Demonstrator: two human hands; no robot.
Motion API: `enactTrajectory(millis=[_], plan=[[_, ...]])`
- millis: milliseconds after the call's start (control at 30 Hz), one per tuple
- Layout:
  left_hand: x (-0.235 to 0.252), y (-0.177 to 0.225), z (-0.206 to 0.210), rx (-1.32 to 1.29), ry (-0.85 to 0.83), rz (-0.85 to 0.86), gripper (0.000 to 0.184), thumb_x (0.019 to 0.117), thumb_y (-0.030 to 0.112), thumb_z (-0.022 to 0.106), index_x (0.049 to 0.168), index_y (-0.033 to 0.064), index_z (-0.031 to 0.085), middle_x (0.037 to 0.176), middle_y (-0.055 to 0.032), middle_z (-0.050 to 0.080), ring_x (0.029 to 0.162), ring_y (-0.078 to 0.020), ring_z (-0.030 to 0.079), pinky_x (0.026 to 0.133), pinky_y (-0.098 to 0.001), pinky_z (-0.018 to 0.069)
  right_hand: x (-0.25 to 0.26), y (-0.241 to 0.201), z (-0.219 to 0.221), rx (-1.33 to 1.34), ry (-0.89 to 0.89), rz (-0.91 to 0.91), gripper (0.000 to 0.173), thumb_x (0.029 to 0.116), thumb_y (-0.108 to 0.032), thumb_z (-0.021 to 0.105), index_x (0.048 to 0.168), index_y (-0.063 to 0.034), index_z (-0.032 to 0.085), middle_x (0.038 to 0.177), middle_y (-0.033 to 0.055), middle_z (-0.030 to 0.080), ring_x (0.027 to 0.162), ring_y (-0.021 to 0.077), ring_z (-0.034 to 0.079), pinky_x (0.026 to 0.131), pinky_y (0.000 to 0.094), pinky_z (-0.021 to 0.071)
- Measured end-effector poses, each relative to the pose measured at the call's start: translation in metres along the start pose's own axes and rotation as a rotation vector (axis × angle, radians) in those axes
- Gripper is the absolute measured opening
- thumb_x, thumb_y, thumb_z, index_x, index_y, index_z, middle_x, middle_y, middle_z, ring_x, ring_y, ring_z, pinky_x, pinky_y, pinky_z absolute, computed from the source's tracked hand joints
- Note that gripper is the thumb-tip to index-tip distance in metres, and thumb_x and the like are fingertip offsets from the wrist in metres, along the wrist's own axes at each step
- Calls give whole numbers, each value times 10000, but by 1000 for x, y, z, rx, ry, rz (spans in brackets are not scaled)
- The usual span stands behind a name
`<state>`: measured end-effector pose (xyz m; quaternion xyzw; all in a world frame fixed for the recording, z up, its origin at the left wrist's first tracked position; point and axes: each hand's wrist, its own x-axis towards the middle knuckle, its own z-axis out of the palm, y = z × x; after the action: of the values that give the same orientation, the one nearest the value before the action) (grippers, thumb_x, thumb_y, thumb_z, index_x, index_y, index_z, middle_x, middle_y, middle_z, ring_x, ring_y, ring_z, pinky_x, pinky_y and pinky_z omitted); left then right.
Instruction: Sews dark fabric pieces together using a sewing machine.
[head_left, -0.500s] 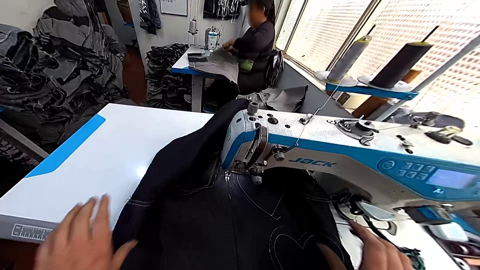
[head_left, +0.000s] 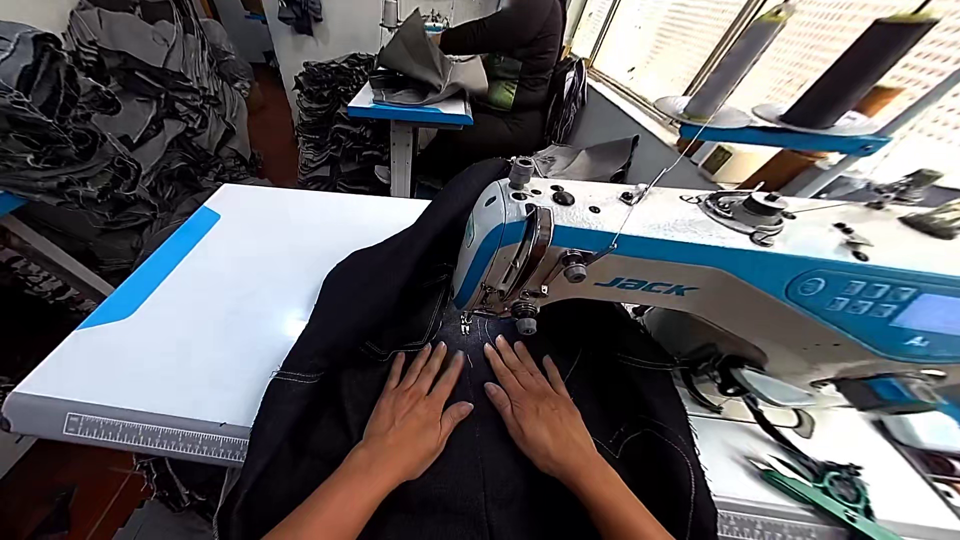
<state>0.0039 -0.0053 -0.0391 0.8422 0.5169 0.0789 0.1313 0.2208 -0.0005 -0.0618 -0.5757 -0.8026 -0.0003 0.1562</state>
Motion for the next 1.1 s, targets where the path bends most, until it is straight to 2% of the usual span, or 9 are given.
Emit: enactTrajectory(millis=[67, 100, 333, 567, 700, 833, 933, 1033, 1100], plan=[[-1, -1, 1, -14, 5, 25, 577, 1074, 605, 158, 1590, 432, 349, 1717, -57, 204, 1599, -257, 95, 1260, -598, 37, 0, 0, -1, 10, -4, -3, 636, 1098, -501, 169, 1578, -188, 444, 1659, -2, 370, 1550, 259, 305, 1229, 630, 209], [-1, -2, 1, -17, 1, 29, 566, 1068, 618, 161, 1568, 464, 377, 1716, -61, 205, 1600, -266, 86, 1260, -601, 32, -1, 0, 0, 15, -4, -5, 634, 1098, -501, 168, 1578, -192, 445, 1659, -4, 371, 1549, 257, 308, 1228, 630, 211], [20, -9, -2, -31, 18, 45, 566, 1047, 658, 207, 1529, 475, 441, 1708, -106, 219, 1597, -312, 84, 1250, -622, 32, 21, 15, 4, 50, 39, -31, 586, 1102, -457, 217, 1560, -197, 475, 1609, 29, 455, 1523, 282, 361, 1213, 637, 233], [43, -41, -17, -233, 35, 230, 494, 1029, 658, 340, 1360, 461, 650, 1642, -140, 365, 1580, -386, 132, 1238, -667, 18, 53, 24, 1, 60, -15, 3, 578, 1103, -431, 235, 1494, -149, 555, 1547, 88, 526, 1504, 329, 387, 1227, 630, 208], [66, -55, -20, -250, 116, 341, 469, 1010, 660, 406, 1220, 422, 750, 1347, -95, 604, 1442, -333, 404, 1206, -713, 110, 76, 35, 5, 75, -7, 26, 513, 1102, -387, 362, 1229, -36, 713, 1285, 195, 684, 1336, 401, 554, 1194, 632, 273], [93, -71, -26, -154, 166, 490, 456, 987, 680, 439, 1188, 430, 763, 1058, -50, 627, 1196, -273, 539, 1178, -662, 194, 103, 45, 5, 58, -42, 97, 316, 1013, -259, 630, 1098, 28, 731, 1136, 259, 706, 1156, 432, 643, 1025, 612, 445], [97, -73, -24, -62, 245, 640, 460, 969, 683, 478, 1160, 395, 781, 948, -28, 627, 1053, -234, 586, 1134, -597, 296, 104, 43, 3, 77, -61, 129, 288, 985, -196, 677, 1088, 70, 713, 1132, 293, 690, 1138, 455, 642, 1000, 617, 459], [52, -44, -17, -44, 183, 489, 458, 999, 626, 489, 1249, 340, 744, 1124, -65, 666, 1214, -272, 583, 1180, -645, 296, 67, 21, 1, 245, 154, 31, 367, 1049, -267, 540, 1175, 46, 684, 1216, 245, 668, 1202, 400, 626, 1049, 599, 470], [6, -10, -6, -86, 97, 266, 484, 1048, 558, 434, 1426, 314, 613, 1406, -156, 590, 1421, -394, 456, 1163, -763, 208, 25, 2, 1, 215, 98, -18, 529, 1092, -367, 373, 1430, -20, 585, 1488, 159, 568, 1423, 342, 497, 1188, 613, 341]])
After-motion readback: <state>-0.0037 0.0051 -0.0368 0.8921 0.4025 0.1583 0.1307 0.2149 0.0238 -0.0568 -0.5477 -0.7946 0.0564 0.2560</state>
